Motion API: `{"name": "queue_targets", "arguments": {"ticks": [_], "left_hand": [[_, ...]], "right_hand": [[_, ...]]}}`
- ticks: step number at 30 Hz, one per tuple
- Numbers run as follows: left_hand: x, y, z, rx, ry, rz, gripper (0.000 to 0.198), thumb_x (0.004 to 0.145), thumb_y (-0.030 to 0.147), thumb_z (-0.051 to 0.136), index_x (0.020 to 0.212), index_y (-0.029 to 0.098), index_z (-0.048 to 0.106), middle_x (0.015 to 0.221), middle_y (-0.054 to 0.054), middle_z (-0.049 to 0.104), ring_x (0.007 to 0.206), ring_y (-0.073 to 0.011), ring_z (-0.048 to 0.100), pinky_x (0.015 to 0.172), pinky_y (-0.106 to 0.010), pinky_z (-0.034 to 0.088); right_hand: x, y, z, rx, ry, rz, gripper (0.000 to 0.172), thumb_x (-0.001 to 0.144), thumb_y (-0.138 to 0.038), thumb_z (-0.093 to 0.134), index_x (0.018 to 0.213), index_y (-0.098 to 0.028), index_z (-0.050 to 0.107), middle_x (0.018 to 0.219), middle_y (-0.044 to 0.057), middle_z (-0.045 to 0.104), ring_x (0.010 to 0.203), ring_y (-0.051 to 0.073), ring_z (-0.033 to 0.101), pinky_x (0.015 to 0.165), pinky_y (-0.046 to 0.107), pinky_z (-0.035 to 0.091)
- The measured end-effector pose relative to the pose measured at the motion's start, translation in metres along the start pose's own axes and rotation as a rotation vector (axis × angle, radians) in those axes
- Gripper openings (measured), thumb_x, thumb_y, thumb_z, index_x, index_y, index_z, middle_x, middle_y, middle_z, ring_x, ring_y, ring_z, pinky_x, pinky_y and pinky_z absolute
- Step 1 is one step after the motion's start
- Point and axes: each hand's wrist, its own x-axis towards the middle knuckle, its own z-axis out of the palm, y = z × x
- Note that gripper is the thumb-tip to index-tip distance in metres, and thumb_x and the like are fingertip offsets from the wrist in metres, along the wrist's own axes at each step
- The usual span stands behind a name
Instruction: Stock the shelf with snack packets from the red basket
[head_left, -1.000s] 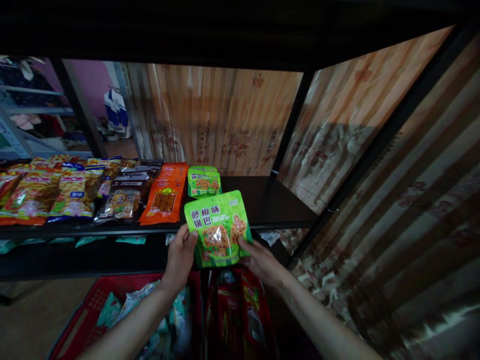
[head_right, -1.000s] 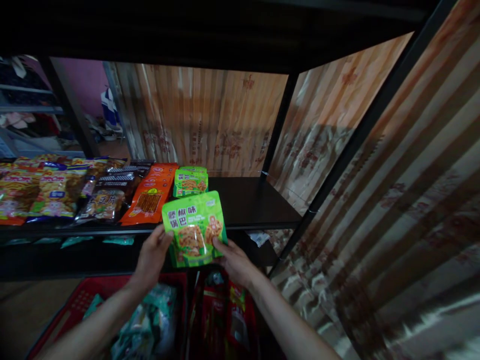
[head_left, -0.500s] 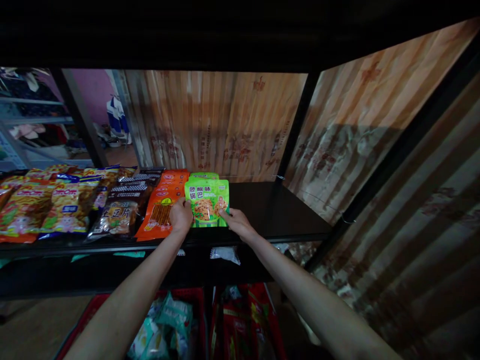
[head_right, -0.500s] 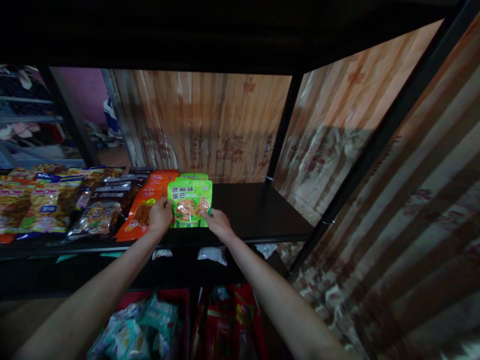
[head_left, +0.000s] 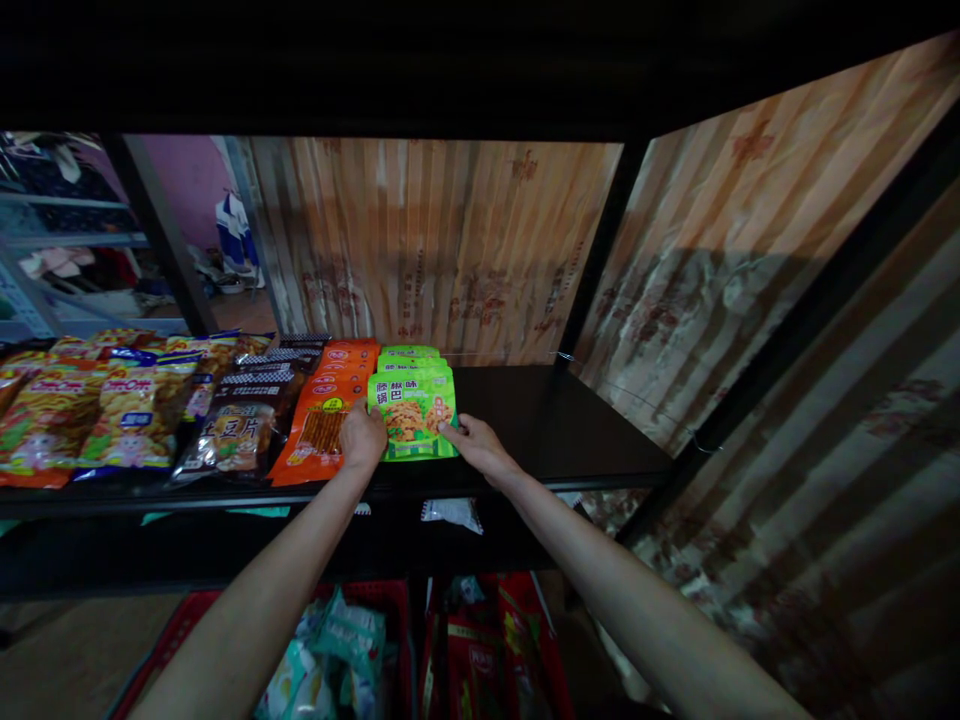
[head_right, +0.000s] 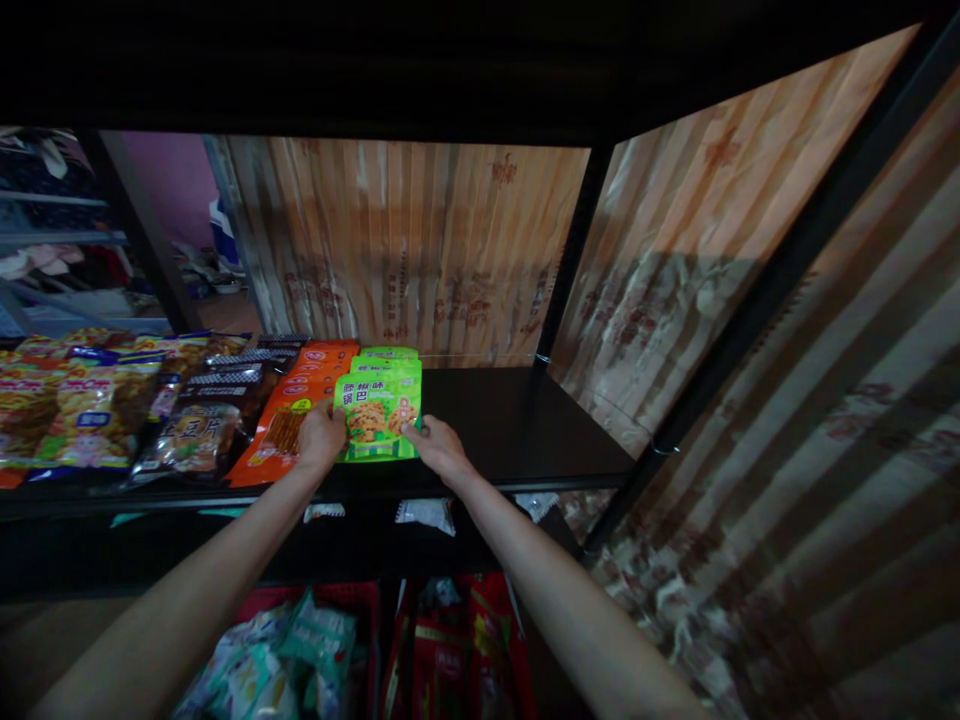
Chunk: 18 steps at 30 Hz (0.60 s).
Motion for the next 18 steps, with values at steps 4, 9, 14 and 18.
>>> {"name": "queue_targets", "arguments": {"ticks": [4,9,14,18], "left_hand": [[-0.005,-0.002,0.004,-0.019,-0.011,-0.003,0.039,0.087,0.024,0.042,0.121,0.012,0.056,0.107,-0.017,0.068,0.102,-0.029,0.063,0.086,-0.038,0.047],[-0.013,-0.001,0.013,-0.034,0.093,0.098,0.051,0.09,0.028,0.035,0.136,0.005,0.041,0.134,-0.021,0.051,0.124,-0.0262,0.049,0.102,-0.037,0.039],[-0.02,0.004,0.021,0.071,0.052,0.185,0.054,0.092,0.037,0.031,0.137,0.008,0.042,0.144,-0.02,0.04,0.135,-0.0283,0.034,0.11,-0.042,0.03],[-0.025,0.008,0.025,0.133,0.025,0.228,0.058,0.092,0.041,0.033,0.138,0.007,0.041,0.146,-0.02,0.037,0.139,-0.0297,0.027,0.112,-0.044,0.024]], "right_hand": [[-0.001,-0.004,0.0,-0.063,0.015,-0.003,0.036,0.074,-0.053,0.057,0.063,-0.02,0.048,0.059,-0.004,0.046,0.055,0.009,0.04,0.049,0.021,0.027],[-0.002,-0.003,0.002,-0.01,0.036,-0.023,0.032,0.075,-0.047,0.06,0.092,-0.021,0.06,0.071,-0.002,0.057,0.062,0.011,0.05,0.055,0.022,0.035],[-0.003,-0.004,0.007,-0.005,0.043,-0.039,0.04,0.078,-0.048,0.057,0.106,-0.02,0.059,0.066,-0.003,0.055,0.057,0.011,0.049,0.053,0.023,0.037],[-0.006,-0.007,0.008,0.155,-0.025,0.019,0.035,0.078,-0.047,0.056,0.103,-0.021,0.057,0.069,-0.003,0.058,0.055,0.011,0.05,0.049,0.022,0.039]]}}
